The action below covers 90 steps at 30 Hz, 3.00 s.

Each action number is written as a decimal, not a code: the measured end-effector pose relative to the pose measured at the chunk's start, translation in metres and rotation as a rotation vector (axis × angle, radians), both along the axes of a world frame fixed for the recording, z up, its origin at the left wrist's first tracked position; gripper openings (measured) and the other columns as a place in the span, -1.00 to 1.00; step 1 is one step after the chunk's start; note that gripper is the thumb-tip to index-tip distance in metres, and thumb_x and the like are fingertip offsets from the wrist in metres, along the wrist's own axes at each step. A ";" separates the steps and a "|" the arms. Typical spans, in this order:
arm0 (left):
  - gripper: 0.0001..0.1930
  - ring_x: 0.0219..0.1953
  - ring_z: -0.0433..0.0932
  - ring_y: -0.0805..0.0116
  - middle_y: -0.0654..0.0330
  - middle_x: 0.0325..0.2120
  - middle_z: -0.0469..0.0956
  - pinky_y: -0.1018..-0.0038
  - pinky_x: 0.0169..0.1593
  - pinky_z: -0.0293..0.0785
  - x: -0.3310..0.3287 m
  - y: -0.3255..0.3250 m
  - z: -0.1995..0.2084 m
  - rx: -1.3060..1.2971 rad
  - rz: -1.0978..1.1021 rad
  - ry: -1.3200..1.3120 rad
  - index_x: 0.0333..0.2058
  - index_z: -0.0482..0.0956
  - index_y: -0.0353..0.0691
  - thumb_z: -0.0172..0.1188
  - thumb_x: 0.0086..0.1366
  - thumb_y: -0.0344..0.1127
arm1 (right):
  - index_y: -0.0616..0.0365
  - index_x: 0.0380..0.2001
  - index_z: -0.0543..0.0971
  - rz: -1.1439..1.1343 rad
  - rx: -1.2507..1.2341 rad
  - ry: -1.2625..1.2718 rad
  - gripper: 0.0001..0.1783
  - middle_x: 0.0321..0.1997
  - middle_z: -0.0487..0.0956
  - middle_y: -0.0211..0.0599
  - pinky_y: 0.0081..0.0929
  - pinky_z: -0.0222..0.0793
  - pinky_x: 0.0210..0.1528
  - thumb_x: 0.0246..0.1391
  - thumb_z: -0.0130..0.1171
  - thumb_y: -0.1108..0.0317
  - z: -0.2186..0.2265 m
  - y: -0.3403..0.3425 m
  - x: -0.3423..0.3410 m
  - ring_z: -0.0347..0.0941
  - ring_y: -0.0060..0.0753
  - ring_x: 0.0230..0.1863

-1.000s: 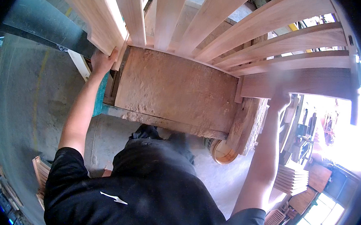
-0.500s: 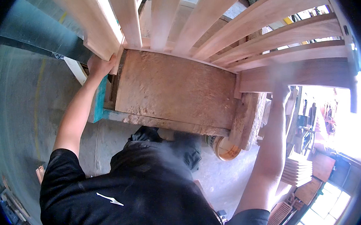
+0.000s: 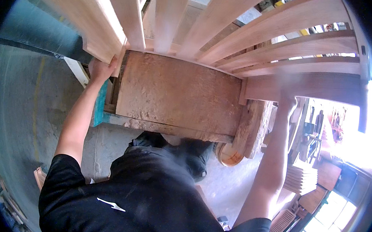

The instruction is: The person applies glue to wooden chair components, then assembles the chair by inserting slats into the frame and tapping them into place with a mallet. The person adjusts the chair on the workbench and continues securing the slats.

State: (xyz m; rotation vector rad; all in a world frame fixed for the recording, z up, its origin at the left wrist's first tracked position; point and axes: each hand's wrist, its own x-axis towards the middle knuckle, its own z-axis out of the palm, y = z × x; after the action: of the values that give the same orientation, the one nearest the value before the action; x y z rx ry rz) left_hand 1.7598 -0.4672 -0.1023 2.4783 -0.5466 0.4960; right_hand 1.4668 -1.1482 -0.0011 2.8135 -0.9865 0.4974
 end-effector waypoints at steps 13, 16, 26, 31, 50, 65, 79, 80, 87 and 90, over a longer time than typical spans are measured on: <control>-0.63 -0.28 0.65 -0.08 -0.04 -0.36 0.67 0.14 -0.23 0.57 0.003 0.002 -0.004 0.089 -0.041 -0.007 -0.29 0.69 -0.22 0.26 0.20 0.01 | 0.25 0.00 0.63 -0.217 0.440 -0.328 -0.59 -0.05 0.67 -0.23 -0.49 0.47 -0.08 0.13 0.35 0.26 0.029 0.050 0.011 0.59 -0.42 -0.19; -0.65 -0.34 0.65 -0.07 -0.05 -0.43 0.66 0.15 -0.29 0.58 0.002 -0.001 -0.002 0.074 0.036 0.019 -0.36 0.70 -0.20 0.25 0.18 0.01 | 0.24 0.01 0.64 0.005 0.456 -0.426 -0.60 -0.05 0.68 -0.22 -0.48 0.49 -0.08 0.12 0.36 0.29 0.019 0.038 0.006 0.60 -0.41 -0.18; -0.65 -0.33 0.66 -0.08 -0.06 -0.43 0.66 0.14 -0.27 0.59 -0.001 0.002 0.000 0.065 0.081 0.082 -0.37 0.68 -0.24 0.27 0.16 -0.03 | 0.32 -0.02 0.64 0.005 0.570 -0.502 -0.61 -0.10 0.68 -0.20 -0.46 0.53 -0.16 0.08 0.38 0.39 0.026 0.049 0.014 0.59 -0.43 -0.20; -0.66 -0.35 0.66 -0.07 -0.05 -0.47 0.65 0.14 -0.29 0.59 -0.002 -0.004 0.006 0.025 0.051 0.090 -0.42 0.67 -0.25 0.27 0.15 -0.04 | 0.34 -0.01 0.61 0.132 0.707 -0.594 -0.63 -0.12 0.65 -0.19 -0.43 0.54 -0.20 0.13 0.31 0.39 0.028 0.058 0.007 0.57 -0.38 -0.17; -0.66 -0.41 0.64 -0.08 -0.04 -0.54 0.63 0.12 -0.36 0.57 -0.001 -0.005 0.011 0.033 0.052 0.061 -0.48 0.67 -0.24 0.26 0.15 -0.03 | 0.33 -0.05 0.64 0.058 0.666 -0.571 -0.67 -0.22 0.66 -0.25 -0.51 0.51 -0.31 0.13 0.33 0.43 0.027 0.056 0.012 0.56 -0.45 -0.29; -0.65 -0.42 0.63 -0.11 -0.08 -0.55 0.62 0.11 -0.35 0.56 -0.001 -0.005 0.011 0.039 0.061 0.050 -0.50 0.66 -0.25 0.27 0.15 -0.02 | 0.31 -0.02 0.63 0.256 0.611 -0.598 -0.66 -0.10 0.68 -0.21 -0.42 0.52 -0.02 0.13 0.30 0.44 0.006 0.024 0.004 0.59 -0.34 -0.17; -0.62 -0.18 0.62 -0.13 -0.06 -0.23 0.66 0.04 -0.14 0.53 -0.003 -0.007 0.007 0.276 0.094 0.131 -0.19 0.69 -0.14 0.17 0.24 0.03 | 0.22 -0.26 0.71 -0.007 0.475 -0.497 -0.66 -0.30 0.70 -0.01 -0.31 0.50 -0.14 0.04 0.35 0.16 -0.005 0.034 0.012 0.66 -0.24 -0.26; -0.61 -0.17 0.62 -0.14 -0.08 -0.23 0.66 0.04 -0.12 0.53 -0.001 -0.010 0.008 0.284 0.074 0.131 -0.19 0.69 -0.14 0.17 0.23 0.04 | 0.26 -0.29 0.71 -0.060 0.504 -0.472 -0.65 -0.29 0.70 0.00 -0.30 0.50 -0.17 0.03 0.35 0.15 -0.004 0.029 0.005 0.66 -0.26 -0.27; -0.52 -0.03 0.57 -0.17 -0.13 -0.11 0.63 0.06 -0.01 0.49 0.015 0.007 -0.008 0.219 -0.016 0.195 -0.10 0.66 -0.20 0.15 0.23 0.08 | 0.02 -0.26 0.73 -0.033 0.550 -0.181 -0.75 -0.21 0.70 -0.10 -0.25 0.49 -0.06 0.06 0.27 0.15 -0.016 0.076 -0.101 0.64 -0.10 -0.17; -0.48 0.00 0.55 -0.18 -0.14 -0.07 0.61 0.07 0.02 0.47 0.027 0.018 -0.017 0.257 -0.034 0.273 -0.06 0.63 -0.22 0.17 0.22 0.11 | 0.17 -0.29 0.70 -0.362 0.512 -0.333 -0.73 -0.21 0.69 -0.10 -0.24 0.48 0.01 0.10 0.22 0.20 -0.032 0.113 -0.154 0.63 -0.13 -0.12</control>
State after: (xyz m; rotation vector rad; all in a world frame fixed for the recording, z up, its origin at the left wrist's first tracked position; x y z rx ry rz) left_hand 1.7865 -0.4487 -0.1193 2.7154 -0.5684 0.0714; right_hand 1.3127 -1.0355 -0.0330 2.9026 -1.8857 0.7723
